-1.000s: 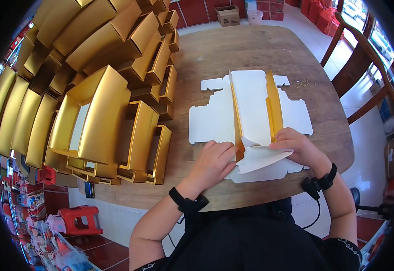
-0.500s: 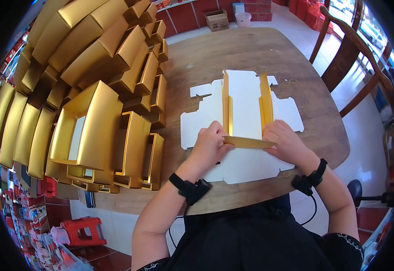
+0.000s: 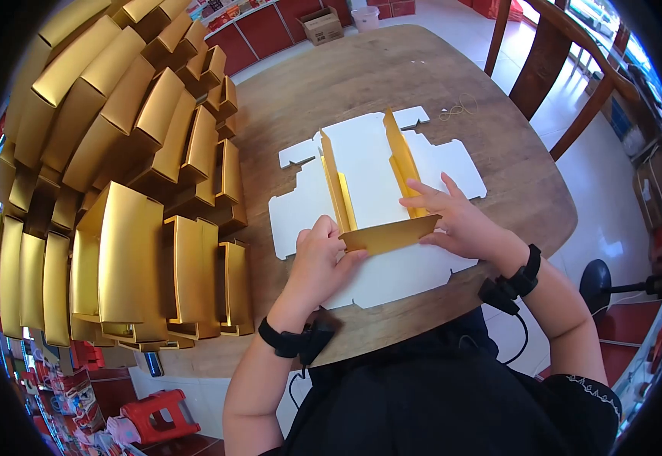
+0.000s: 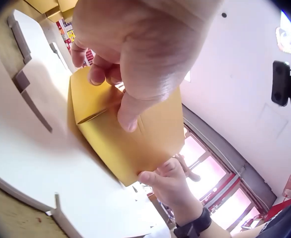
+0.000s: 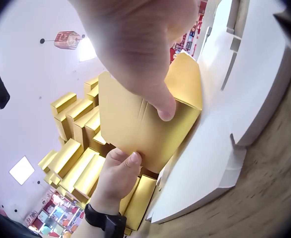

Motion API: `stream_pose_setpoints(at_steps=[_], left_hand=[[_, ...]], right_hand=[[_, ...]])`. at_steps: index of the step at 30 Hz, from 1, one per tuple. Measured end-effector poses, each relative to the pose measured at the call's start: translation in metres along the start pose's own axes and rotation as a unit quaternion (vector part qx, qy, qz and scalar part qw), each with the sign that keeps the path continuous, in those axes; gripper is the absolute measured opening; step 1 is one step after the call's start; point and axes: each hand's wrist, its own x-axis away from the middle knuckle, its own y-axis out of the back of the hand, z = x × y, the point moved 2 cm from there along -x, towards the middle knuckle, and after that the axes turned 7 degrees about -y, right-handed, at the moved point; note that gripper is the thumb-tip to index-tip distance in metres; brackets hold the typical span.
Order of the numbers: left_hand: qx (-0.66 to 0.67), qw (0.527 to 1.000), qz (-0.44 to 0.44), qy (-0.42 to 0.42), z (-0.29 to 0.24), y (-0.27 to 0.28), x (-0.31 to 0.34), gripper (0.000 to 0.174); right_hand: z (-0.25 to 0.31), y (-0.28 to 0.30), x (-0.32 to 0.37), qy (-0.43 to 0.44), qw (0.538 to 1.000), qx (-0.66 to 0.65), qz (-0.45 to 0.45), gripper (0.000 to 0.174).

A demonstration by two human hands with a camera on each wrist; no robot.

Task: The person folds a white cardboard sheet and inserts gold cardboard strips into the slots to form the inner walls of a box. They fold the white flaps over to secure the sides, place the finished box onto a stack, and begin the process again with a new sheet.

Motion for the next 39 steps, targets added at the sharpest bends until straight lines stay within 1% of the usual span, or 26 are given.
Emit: stream_pose_setpoints(at_steps=[2,4,6,7,9,10,11,12,13,14,15,16,17,18,19,20,21,23,26,27,28,29,30,32,35,39], left_hand=[[-0.015,1.000,0.003,0.005,0.001,-0.004,0.006,0.017],[0.027,0.999,-0.029,0.007,0.005,-0.008,0.008,0.020],[0.037,0.999,-0.033,0.015,0.005,-0.007,0.009,0.023],[0.048,0.998,-0.037,0.021,0.005,-0.007,0.009,0.027],[0.038,0.998,-0.047,0.033,0.007,-0.012,0.009,0.028],[0.029,0.997,-0.058,0.045,0.007,-0.014,0.009,0.030],[0.029,0.997,-0.057,0.045,0.005,-0.016,0.009,0.030],[0.052,0.991,-0.092,0.082,0.002,-0.018,0.010,0.027],[0.074,0.982,-0.128,0.117,-0.001,-0.019,0.009,0.025],[0.075,0.982,-0.126,0.116,-0.004,-0.023,0.008,0.025],[0.075,0.971,-0.194,0.117,-0.008,-0.023,0.006,0.023],[0.074,0.955,-0.262,0.118,-0.011,-0.022,0.007,0.022],[0.089,0.956,-0.257,0.113,-0.015,-0.021,0.006,0.017],[0.088,0.956,-0.258,0.111,-0.013,-0.019,0.008,0.017],[-0.061,0.975,-0.212,0.017,-0.015,-0.015,0.008,0.017],[-0.208,0.962,-0.158,-0.078,-0.017,-0.015,0.010,0.018],[-0.208,0.962,-0.158,-0.077,-0.014,-0.014,0.012,0.018],[-0.297,0.940,-0.082,-0.146,-0.012,-0.017,0.013,0.020],[-0.328,0.926,-0.050,-0.179,-0.017,-0.012,0.009,0.019],[-0.328,0.926,-0.050,-0.179,-0.020,-0.010,0.007,0.019],[-0.340,0.924,-0.016,-0.173,-0.023,-0.011,0.005,0.019],[-0.352,0.921,0.019,-0.166,-0.024,-0.013,0.004,0.019],[-0.351,0.922,0.019,-0.163,-0.023,-0.015,0.002,0.019],[-0.312,0.940,0.065,-0.118,-0.020,-0.019,-0.001,0.018],[-0.290,0.948,0.096,-0.091,-0.021,-0.017,-0.005,0.018],[-0.312,0.940,0.106,-0.092,-0.029,-0.012,-0.008,0.015]], right_hand=[[0.003,0.001,0.003,0.001,1.000,0.002,0.006,0.016],[0.002,-0.001,0.001,0.005,1.000,0.004,0.008,0.019],[-0.003,-0.007,0.001,0.015,0.998,-0.013,-0.054,0.022],[-0.006,-0.011,0.000,0.014,0.998,-0.015,-0.053,0.022],[-0.013,-0.017,-0.002,-0.021,0.989,-0.118,-0.085,0.020],[-0.014,-0.020,-0.003,-0.022,0.989,-0.118,-0.086,0.020],[-0.014,-0.023,-0.003,-0.041,0.979,-0.171,-0.108,0.019],[-0.014,-0.026,0.000,-0.061,0.965,-0.223,-0.128,0.020],[-0.011,-0.029,0.000,-0.063,0.964,-0.222,-0.128,0.020],[-0.008,-0.030,0.000,-0.089,0.944,-0.266,-0.174,0.022],[-0.007,-0.031,0.001,-0.114,0.919,-0.308,-0.220,0.024],[-0.003,-0.027,0.003,-0.115,0.918,-0.308,-0.221,0.024],[0.004,-0.019,0.005,-0.104,0.947,-0.213,-0.216,0.022],[0.008,-0.014,0.005,-0.090,0.967,-0.116,-0.210,0.020],[0.007,-0.013,0.006,-0.089,0.967,-0.117,-0.210,0.020],[0.007,-0.012,0.009,-0.038,0.982,0.005,-0.187,0.019],[0.008,-0.013,0.011,0.014,0.979,0.127,-0.159,0.019],[0.010,-0.011,0.009,0.024,0.977,0.146,-0.151,0.019],[0.010,-0.008,0.006,0.050,0.973,0.182,-0.130,0.023],[0.009,-0.007,0.005,0.065,0.971,0.198,-0.118,0.024],[0.011,-0.003,0.004,0.065,0.971,0.198,-0.117,0.024],[0.015,0.001,0.003,0.082,0.969,0.215,-0.086,0.022],[0.017,0.002,0.000,0.099,0.967,0.230,-0.054,0.019],[0.017,-0.006,-0.005,0.109,0.962,0.245,-0.044,0.015],[0.019,-0.010,-0.009,0.113,0.959,0.260,-0.031,0.010],[0.019,-0.007,-0.009,0.097,0.959,0.267,-0.014,0.010]])
